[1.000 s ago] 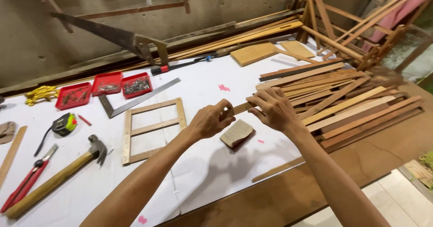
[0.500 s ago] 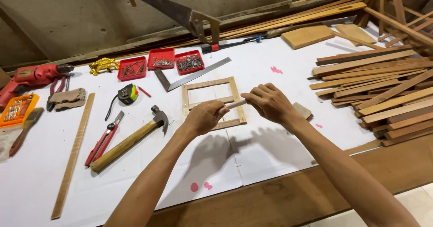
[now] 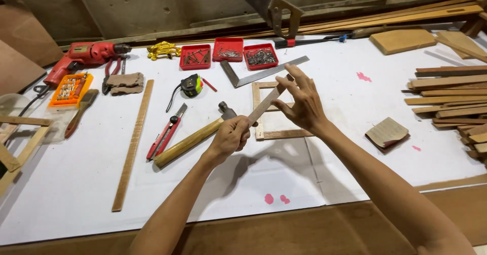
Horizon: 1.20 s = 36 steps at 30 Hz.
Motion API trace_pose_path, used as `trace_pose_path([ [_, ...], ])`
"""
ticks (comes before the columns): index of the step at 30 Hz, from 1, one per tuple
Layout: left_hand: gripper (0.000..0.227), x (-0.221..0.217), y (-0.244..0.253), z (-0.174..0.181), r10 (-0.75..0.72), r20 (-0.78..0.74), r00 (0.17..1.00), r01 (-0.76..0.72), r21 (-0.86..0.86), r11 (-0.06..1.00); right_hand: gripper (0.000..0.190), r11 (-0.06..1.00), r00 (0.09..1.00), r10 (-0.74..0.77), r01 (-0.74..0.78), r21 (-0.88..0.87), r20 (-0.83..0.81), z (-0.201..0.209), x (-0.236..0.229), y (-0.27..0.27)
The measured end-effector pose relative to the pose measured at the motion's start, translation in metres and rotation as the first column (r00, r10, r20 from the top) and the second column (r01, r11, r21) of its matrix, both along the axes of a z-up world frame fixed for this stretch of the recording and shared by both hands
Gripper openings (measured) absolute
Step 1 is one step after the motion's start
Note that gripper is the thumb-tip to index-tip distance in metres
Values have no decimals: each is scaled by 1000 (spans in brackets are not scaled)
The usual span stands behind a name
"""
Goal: The person measures a small wooden frame with a tape measure, marks it with a pencil, positions thin wooden slats across the frame, and hammers nails to fasten the slats in place, working at a cluttered workbench.
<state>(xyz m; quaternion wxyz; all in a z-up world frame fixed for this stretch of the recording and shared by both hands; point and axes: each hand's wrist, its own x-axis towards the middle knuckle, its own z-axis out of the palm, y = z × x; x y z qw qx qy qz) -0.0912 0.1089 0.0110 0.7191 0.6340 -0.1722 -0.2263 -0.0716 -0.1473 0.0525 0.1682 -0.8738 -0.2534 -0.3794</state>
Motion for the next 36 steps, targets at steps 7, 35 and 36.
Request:
trace_pose_path([
  [7, 32, -18, 43, 15, -102, 53, 993, 96, 106, 990, 70, 837, 793, 320, 20, 547, -518, -29, 16, 64],
  [35, 43, -67, 83, 14, 186, 311, 932, -322, 472, 821, 27, 636, 489, 668, 18, 772, -561, -54, -2, 149],
  [36, 45, -65, 78, 12, 187, 483, 855, -446, 503, 740, 29, 688, 558, 590, 30, 725, -584, -47, -6, 148],
])
